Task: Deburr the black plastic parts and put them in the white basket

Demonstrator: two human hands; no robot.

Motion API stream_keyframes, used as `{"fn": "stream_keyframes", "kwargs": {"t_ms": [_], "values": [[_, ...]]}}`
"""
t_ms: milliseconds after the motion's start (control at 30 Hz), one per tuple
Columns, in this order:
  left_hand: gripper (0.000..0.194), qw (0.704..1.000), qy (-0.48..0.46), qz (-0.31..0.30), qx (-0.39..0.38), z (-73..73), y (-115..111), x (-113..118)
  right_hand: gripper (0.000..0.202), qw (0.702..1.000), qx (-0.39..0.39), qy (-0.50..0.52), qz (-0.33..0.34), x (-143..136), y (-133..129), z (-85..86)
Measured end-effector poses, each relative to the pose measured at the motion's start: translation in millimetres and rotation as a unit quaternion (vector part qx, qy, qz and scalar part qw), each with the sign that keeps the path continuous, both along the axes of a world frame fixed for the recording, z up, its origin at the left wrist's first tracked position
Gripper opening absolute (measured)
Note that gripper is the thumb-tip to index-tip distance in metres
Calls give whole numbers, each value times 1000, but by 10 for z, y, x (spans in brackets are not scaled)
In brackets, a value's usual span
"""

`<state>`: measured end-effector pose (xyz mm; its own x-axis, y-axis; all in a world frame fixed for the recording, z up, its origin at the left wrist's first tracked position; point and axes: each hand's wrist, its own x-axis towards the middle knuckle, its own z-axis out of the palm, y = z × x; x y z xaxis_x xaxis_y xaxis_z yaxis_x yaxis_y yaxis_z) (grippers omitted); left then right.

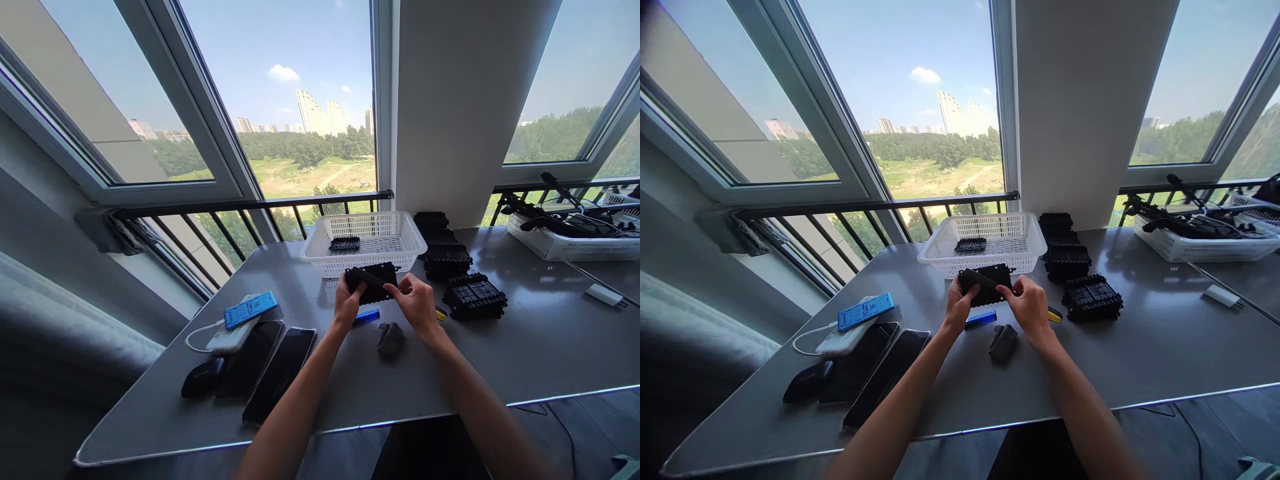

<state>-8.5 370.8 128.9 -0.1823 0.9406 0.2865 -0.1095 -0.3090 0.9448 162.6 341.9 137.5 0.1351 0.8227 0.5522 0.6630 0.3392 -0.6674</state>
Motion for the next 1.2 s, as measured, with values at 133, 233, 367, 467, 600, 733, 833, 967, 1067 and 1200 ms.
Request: {"fn": "stream_keyframes", "kwargs": {"t_ms": [133, 233, 367, 467, 600, 733, 833, 967, 1067, 1200], "values": [[35, 999, -31, 15, -19, 9, 21, -35, 47, 999, 9, 17, -35, 83, 24, 6], [34, 1000, -19, 7, -18, 0, 22, -30, 46, 1000, 15, 13, -5, 43, -5, 10], [34, 1000, 4, -20, 0, -13, 13, -10, 44, 999, 17, -22, 28, -34, -30, 1], [34, 1000, -4, -15, 1, -1, 13, -21, 45, 1000, 21, -14, 4, 27, 5, -4], [37, 1000, -7, 6, -15, 18, 15, -44, 46, 999, 32, 15, -32, 144, 43, 5], [32, 1000, 23, 1, -19, 6, 4, -16, 44, 999, 34, -6, 6, 64, 4, 6], [30, 1000, 21, -17, -15, 0, -7, 11, 44, 999, 15, -39, 24, -12, -16, -2], [32, 1000, 6, -14, -22, 11, -1, -10, 46, 1000, 7, -25, 16, 61, 18, -4], [36, 1000, -8, -3, -26, 18, 16, -54, 49, 1000, 12, -9, -9, 151, 43, 5], [37, 1000, -14, 8, -27, 20, 20, -67, 48, 1000, 18, -10, -8, 135, 29, 9]]}}
